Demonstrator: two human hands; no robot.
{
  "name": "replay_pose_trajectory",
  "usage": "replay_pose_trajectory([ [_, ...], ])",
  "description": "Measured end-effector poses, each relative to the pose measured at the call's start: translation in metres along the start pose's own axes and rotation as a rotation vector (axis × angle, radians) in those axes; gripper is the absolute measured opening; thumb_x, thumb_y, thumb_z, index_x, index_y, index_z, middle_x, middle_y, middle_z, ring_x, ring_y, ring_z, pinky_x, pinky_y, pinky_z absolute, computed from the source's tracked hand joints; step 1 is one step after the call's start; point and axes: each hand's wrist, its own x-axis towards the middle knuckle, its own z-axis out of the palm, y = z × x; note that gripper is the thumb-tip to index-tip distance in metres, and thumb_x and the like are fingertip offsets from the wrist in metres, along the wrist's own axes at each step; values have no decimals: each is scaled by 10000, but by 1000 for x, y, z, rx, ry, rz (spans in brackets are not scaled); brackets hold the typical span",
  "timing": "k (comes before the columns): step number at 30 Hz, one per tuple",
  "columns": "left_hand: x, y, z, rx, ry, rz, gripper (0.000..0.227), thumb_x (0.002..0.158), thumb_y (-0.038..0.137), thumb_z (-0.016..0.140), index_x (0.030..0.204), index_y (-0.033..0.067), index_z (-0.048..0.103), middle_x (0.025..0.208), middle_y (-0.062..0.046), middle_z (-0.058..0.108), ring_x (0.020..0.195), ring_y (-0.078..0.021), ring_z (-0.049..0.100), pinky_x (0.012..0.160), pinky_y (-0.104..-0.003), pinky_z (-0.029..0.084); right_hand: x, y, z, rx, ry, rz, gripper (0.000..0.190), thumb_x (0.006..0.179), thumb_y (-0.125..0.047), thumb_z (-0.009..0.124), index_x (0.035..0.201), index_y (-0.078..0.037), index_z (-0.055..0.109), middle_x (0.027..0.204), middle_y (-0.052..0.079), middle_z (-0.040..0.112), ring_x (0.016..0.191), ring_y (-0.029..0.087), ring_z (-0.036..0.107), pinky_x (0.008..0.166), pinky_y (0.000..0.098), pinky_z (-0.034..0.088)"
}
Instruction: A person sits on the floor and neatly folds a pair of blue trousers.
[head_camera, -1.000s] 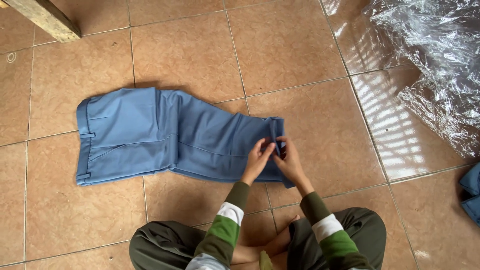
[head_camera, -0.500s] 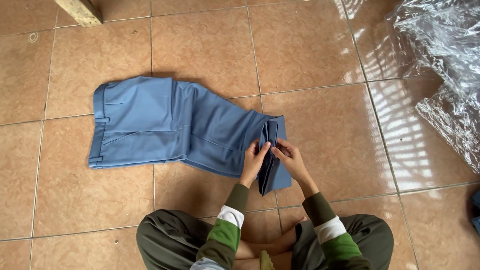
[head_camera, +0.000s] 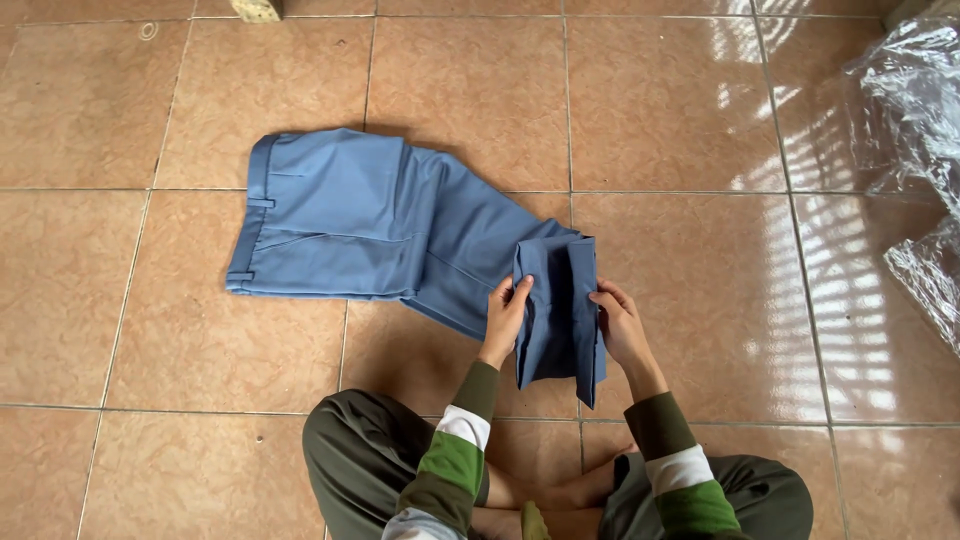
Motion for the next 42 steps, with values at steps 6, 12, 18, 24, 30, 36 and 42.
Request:
replay_pose_trajectory([
  [6, 10, 11, -11, 239, -16, 85, 417, 1019, 260, 599, 627, 120, 573, 482, 13, 485, 505, -83, 430, 495, -244, 329, 5, 10, 3, -210, -26, -142, 169, 998, -22, 593, 1097, -13, 729, 1058, 109, 709, 1015, 191, 640, 928, 384, 527],
  [12, -7, 28, 0, 133, -73, 93, 328, 1018, 248, 622, 729, 93, 630, 548, -8, 543, 569, -82, 482, 527, -225, 384, 7, 15, 35, -550, -125, -383, 274, 1013, -58, 590, 1262, 35, 655, 1008, 175, 709, 892, 212, 671, 758, 359, 585],
  [18, -10, 17, -8, 325, -69, 103, 404, 1069, 396, 542, 931, 64, 726, 708, -158, 666, 741, -176, 621, 617, -364, 475, -18, -9, 67, -741, -161, -553, 331, 975, -54, 640, 1283, 66, 629, 927, 179, 685, 770, 238, 690, 635, 331, 596],
  [24, -20, 50, -8, 334, -100, 85, 429, 1079, 384, 479, 1031, 38, 728, 923, -231, 724, 962, -351, 706, 789, -446, 549, -27, -14, 84, -819, -145, -667, 352, 947, -24, 652, 1287, 65, 642, 864, 137, 649, 640, 181, 627, 538, 275, 523],
  [30, -30, 78, -1, 361, -168, 122, 469, 1084, 407, 476, 964, 6, 689, 944, -253, 685, 977, -377, 681, 810, -464, 537, -34, -24, 95, -916, -88, -725, 362, 947, -11, 640, 1299, 70, 633, 899, 155, 645, 627, 206, 635, 511, 305, 509],
  [36, -27, 65, -9, 391, -224, 49, 397, 1018, 349, 529, 908, -4, 674, 900, -262, 684, 960, -453, 665, 828, -512, 521, -30, -23, 81, -1074, -234, -677, 549, 858, -143, 747, 1378, -19, 625, 902, 71, 597, 665, 186, 628, 523, 285, 517],
  [42, -10, 62, -5, 583, -32, 145, 356, 955, 271, 531, 708, 32, 622, 676, -225, 664, 787, -449, 681, 695, -528, 513, -42, -39, 90, -1091, -211, -609, 580, 870, 12, 680, 1436, -26, 563, 929, 157, 634, 776, 312, 686, 591, 371, 594],
])
